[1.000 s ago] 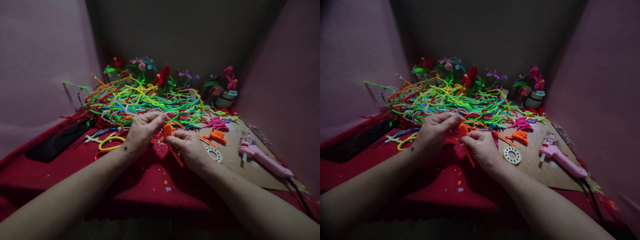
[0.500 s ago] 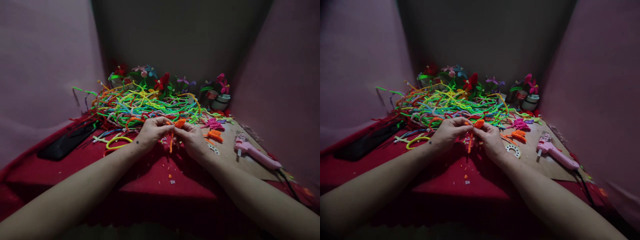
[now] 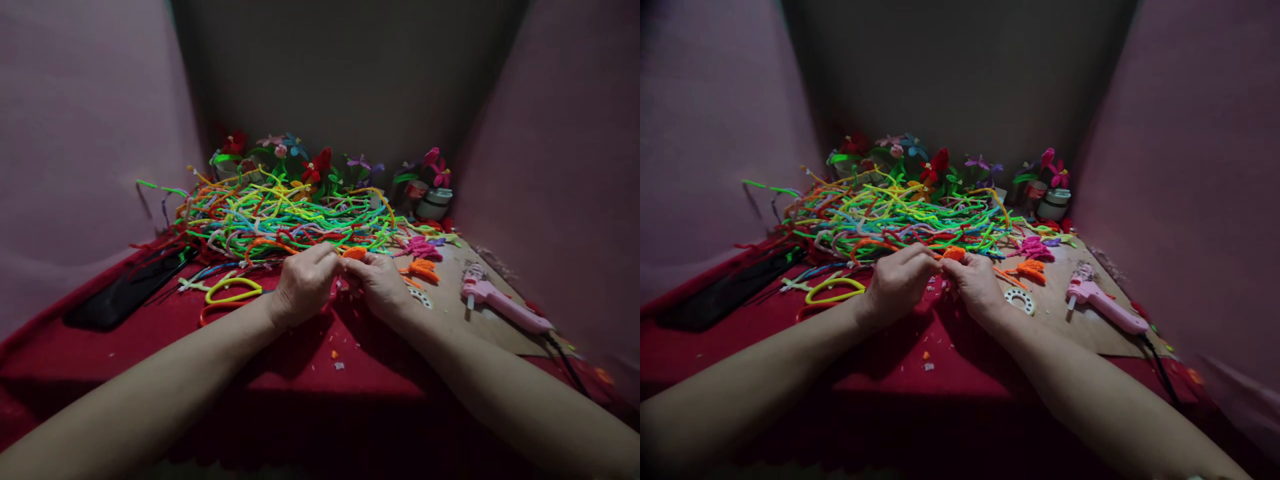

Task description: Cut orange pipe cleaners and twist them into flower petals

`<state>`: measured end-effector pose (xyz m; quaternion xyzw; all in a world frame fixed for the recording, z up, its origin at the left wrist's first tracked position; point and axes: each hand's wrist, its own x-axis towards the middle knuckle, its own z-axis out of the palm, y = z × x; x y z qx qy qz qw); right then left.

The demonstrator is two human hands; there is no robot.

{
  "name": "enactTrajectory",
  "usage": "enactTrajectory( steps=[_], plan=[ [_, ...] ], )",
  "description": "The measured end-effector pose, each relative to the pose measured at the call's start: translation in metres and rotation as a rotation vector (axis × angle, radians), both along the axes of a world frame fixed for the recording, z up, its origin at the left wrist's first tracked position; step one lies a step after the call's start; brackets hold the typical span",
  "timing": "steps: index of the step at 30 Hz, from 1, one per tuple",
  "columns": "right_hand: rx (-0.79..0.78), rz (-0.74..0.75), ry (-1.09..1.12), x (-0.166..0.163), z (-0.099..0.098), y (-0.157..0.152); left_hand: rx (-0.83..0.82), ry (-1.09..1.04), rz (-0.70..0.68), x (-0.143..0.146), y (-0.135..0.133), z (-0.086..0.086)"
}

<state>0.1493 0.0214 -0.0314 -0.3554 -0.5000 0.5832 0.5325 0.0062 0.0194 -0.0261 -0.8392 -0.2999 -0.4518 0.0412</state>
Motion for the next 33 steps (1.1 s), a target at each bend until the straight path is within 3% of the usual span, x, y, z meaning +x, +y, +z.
enactTrajectory(
  steps=[2, 4, 6, 9, 12, 14, 18, 22, 24, 26, 28, 30, 33],
  plan=[
    [0.007, 0.01, 0.036, 0.0, 0.0, -0.001, 0.044, 0.108, -0.049, 0.0, 0.0, 0.0],
    [0.02, 0.0, 0.071, 0.0, 0.001, -0.002, -0.077, 0.031, -0.107, 0.0, 0.002, 0.004],
    [0.037, -0.023, 0.088, -0.001, 0.002, -0.002, -0.351, -0.245, -0.149, -0.001, 0.003, 0.009],
    [0.093, -0.051, 0.053, -0.001, 0.003, -0.002, -0.893, -0.614, -0.224, -0.005, 0.005, 0.017],
    [0.177, -0.08, -0.059, 0.0, 0.002, -0.002, -1.323, -0.613, -0.341, -0.007, 0.005, 0.019],
    [0.219, -0.112, -0.131, 0.001, 0.001, -0.001, -1.455, -0.584, -0.387, -0.008, 0.005, 0.017],
    [0.329, -0.136, -0.254, 0.004, -0.003, -0.001, -1.51, -0.609, -0.388, -0.009, 0.004, 0.018],
    [0.509, -0.211, -0.406, 0.005, -0.003, -0.006, -1.298, -0.412, -0.284, -0.01, 0.0, 0.023],
    [0.585, -0.276, -0.48, 0.004, -0.002, -0.009, -1.019, -0.219, -0.174, -0.009, -0.003, 0.024],
    [0.577, -0.317, -0.508, 0.003, -0.001, -0.011, -0.621, 0.028, -0.016, -0.007, -0.006, 0.022],
    [0.425, -0.269, -0.436, 0.001, -0.002, -0.01, -0.185, 0.31, 0.118, -0.005, -0.007, 0.018],
    [0.16, -0.129, -0.261, -0.001, -0.004, -0.008, 0.15, 0.551, 0.165, -0.004, -0.007, 0.014],
    [-0.131, 0.056, 0.0, -0.003, -0.006, -0.003, 0.346, 0.698, 0.162, -0.004, -0.008, 0.013]
  ],
)
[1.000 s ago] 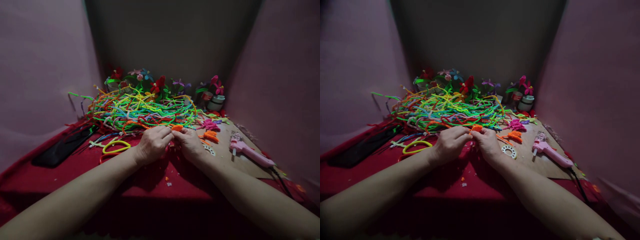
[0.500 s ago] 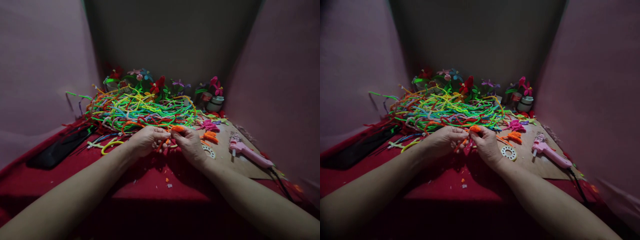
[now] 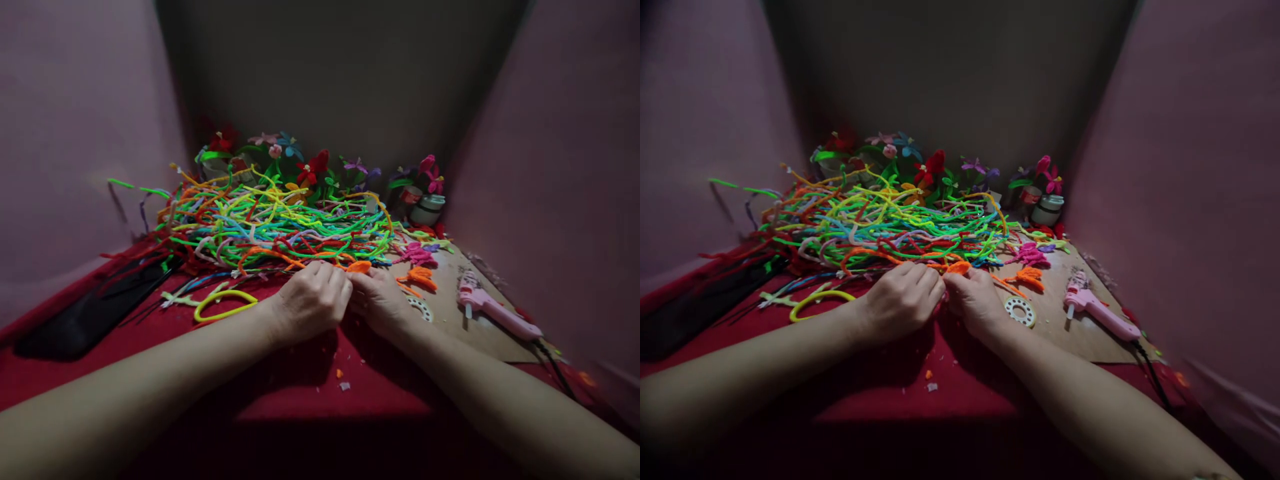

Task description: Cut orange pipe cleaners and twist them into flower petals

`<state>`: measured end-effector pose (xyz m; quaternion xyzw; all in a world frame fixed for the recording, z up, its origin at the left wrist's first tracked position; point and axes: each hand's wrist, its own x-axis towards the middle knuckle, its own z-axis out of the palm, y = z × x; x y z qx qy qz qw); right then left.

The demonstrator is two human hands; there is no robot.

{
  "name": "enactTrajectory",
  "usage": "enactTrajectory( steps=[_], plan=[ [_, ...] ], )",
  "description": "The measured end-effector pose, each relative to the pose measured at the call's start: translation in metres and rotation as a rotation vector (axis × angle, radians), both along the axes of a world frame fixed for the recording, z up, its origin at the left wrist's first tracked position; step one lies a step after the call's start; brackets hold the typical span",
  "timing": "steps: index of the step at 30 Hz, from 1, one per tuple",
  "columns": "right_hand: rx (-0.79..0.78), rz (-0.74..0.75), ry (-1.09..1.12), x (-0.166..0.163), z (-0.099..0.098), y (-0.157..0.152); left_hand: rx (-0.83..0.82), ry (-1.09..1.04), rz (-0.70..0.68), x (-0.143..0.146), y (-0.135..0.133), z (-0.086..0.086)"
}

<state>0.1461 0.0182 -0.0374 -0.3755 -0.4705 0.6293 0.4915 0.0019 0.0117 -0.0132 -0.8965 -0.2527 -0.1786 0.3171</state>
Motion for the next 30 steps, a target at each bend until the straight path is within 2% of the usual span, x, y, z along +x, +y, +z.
enactTrajectory(
  steps=[2, 4, 5, 7, 9, 10, 12, 14, 15, 17, 19, 20, 21, 22, 23, 25, 27, 28, 30],
  plan=[
    [-0.04, 0.012, 0.053, -0.001, 0.002, 0.001, -0.075, -0.017, 0.036, -0.001, -0.001, 0.002],
    [0.002, -0.02, 0.017, -0.001, 0.005, 0.0, -0.318, -0.15, 0.124, -0.003, -0.002, 0.006],
    [0.048, -0.043, -0.024, 0.0, 0.006, -0.001, -0.52, -0.25, 0.16, -0.005, -0.002, 0.009],
    [0.187, -0.092, -0.129, 0.001, 0.008, -0.003, -1.051, -0.477, 0.178, -0.009, 0.001, 0.014],
    [0.344, -0.12, -0.237, 0.002, 0.009, -0.006, -1.598, -0.659, 0.104, -0.015, 0.005, 0.018],
    [0.417, -0.126, -0.286, 0.003, 0.008, -0.007, -1.811, -0.718, 0.05, -0.018, 0.008, 0.019],
    [0.525, -0.133, -0.374, 0.004, 0.007, -0.009, -2.043, -0.787, -0.031, -0.021, 0.011, 0.018],
    [0.574, -0.153, -0.439, 0.005, 0.005, -0.009, -2.08, -0.806, -0.03, -0.021, 0.011, 0.015],
    [0.592, -0.175, -0.471, 0.006, 0.005, -0.01, -2.021, -0.815, 0.003, -0.02, 0.01, 0.012],
    [0.653, -0.232, -0.544, 0.007, 0.005, -0.01, -1.722, -0.841, 0.094, -0.015, 0.006, 0.006],
    [0.751, -0.285, -0.608, 0.007, 0.006, -0.01, -1.312, -0.841, 0.166, -0.01, 0.001, 0.002],
    [0.796, -0.3, -0.624, 0.007, 0.007, -0.011, -1.158, -0.83, 0.178, -0.008, -0.001, 0.001],
    [0.83, -0.303, -0.629, 0.007, 0.008, -0.011, -1.077, -0.818, 0.179, -0.008, -0.003, 0.001],
    [0.85, -0.299, -0.623, 0.007, 0.009, -0.012, -1.079, -0.806, 0.171, -0.008, -0.003, 0.001],
    [0.859, -0.287, -0.613, 0.007, 0.01, -0.013, -1.15, -0.791, 0.154, -0.01, -0.004, 0.002],
    [0.865, -0.259, -0.587, 0.006, 0.012, -0.015, -1.376, -0.748, 0.121, -0.016, -0.004, 0.005],
    [0.884, -0.218, -0.573, 0.005, 0.014, -0.018, -1.515, -0.699, 0.124, -0.026, -0.003, 0.008],
    [0.913, -0.205, -0.579, 0.005, 0.016, -0.02, -1.518, -0.685, 0.137, -0.031, -0.002, 0.01],
    [1.029, -0.226, -0.614, 0.006, 0.02, -0.026, -1.417, -0.724, 0.179, -0.039, 0.002, 0.016]
  ],
)
